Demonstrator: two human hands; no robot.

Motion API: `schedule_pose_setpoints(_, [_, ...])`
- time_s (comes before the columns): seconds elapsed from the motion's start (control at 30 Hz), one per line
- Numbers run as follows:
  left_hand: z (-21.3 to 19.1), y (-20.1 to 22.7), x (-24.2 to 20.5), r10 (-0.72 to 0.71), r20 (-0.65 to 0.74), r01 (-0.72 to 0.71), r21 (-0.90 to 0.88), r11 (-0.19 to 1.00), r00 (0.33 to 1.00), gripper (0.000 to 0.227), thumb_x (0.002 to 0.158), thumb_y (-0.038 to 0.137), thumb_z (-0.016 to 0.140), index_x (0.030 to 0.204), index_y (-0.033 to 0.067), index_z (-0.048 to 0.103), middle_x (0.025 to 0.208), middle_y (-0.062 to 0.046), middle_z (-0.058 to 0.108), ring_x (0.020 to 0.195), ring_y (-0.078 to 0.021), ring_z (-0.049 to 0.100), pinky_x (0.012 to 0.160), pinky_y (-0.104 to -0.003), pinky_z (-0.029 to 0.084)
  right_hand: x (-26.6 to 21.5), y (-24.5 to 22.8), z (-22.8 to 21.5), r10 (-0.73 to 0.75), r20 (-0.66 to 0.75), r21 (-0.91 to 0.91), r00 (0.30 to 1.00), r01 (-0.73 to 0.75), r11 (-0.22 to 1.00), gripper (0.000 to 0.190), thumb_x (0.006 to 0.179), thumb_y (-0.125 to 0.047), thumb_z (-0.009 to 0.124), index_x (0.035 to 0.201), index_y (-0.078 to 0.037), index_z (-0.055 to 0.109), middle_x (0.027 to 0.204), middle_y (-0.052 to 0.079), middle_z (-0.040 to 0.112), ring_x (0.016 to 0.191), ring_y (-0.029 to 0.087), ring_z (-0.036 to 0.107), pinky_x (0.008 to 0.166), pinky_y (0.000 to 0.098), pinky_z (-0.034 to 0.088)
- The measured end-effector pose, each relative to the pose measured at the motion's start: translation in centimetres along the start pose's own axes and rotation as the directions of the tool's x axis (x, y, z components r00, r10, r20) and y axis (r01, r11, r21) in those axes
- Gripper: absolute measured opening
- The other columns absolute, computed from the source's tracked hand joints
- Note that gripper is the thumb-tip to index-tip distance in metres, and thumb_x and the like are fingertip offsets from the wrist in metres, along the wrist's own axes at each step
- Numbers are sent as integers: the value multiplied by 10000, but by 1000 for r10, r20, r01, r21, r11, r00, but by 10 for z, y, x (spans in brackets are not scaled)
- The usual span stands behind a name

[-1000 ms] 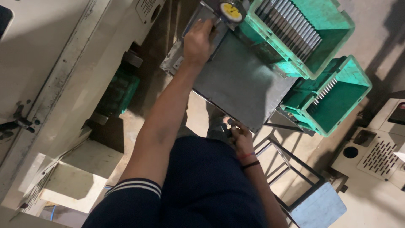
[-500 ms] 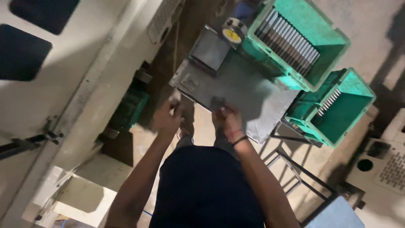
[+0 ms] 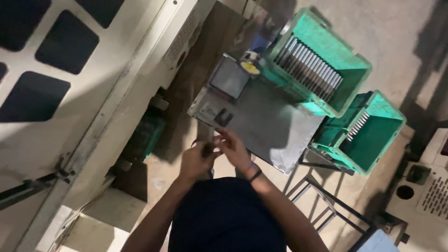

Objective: The person picks up metal rods from a green crate, places them on a metal tray, and then opens a machine door to place the rods inside. The person handles the rods one at a time and arranges them in the crate and tray.

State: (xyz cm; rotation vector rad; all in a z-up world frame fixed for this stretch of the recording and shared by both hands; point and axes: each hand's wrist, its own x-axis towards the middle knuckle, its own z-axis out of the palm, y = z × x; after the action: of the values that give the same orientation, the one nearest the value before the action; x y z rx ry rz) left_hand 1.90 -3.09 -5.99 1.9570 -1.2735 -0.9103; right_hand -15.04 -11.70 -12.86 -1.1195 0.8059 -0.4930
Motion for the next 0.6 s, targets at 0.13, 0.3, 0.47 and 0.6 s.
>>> schedule_pose_setpoints(0.13, [10, 54, 13, 72, 103, -67, -58, 996, 992, 434, 842, 259, 821, 1216, 81, 693, 899, -129, 774, 716, -252, 757, 659, -372, 586, -19, -46, -12, -232, -157, -264, 960, 186, 946, 530, 1007, -57, 676, 1487, -10, 456, 1158, 123, 735, 1053, 211, 718, 905, 314, 589])
schedule_pose_setpoints(0.3, [21, 93, 19, 204, 32, -201, -73, 977, 979, 369, 867, 261, 810, 1160, 76, 683, 984, -108, 773, 777, -225, 773, 666, -354, 585, -7, -118, -79, -348, -304, -163, 887, 312, 936, 728, 968, -39, 685, 1574, -80, 283, 1076, 137, 746, 979, 236, 768, 868, 382, 667])
schedule_pose_setpoints(0.47, [29, 92, 5, 149, -32, -151, -50, 987, 988, 321, 883, 249, 782, 1160, 99, 714, 963, -98, 772, 719, -252, 744, 639, -371, 581, 48, -182, -198, -561, -443, -117, 699, 576, 809, 662, 1053, 74, 721, 1609, -106, 412, 1085, 74, 676, 1021, 203, 708, 913, 394, 654])
schedule_pose_setpoints(0.6, [29, 80, -18, -11, -27, 12, 66, 998, 1000, 301, 888, 299, 760, 1128, 123, 719, 947, -104, 773, 814, -296, 747, 705, -400, 583, 139, -190, -264, -332, -521, -155, 786, 295, 943, 647, 934, 84, 762, 1474, -130, 479, 937, 52, 661, 762, 184, 700, 627, 371, 645])
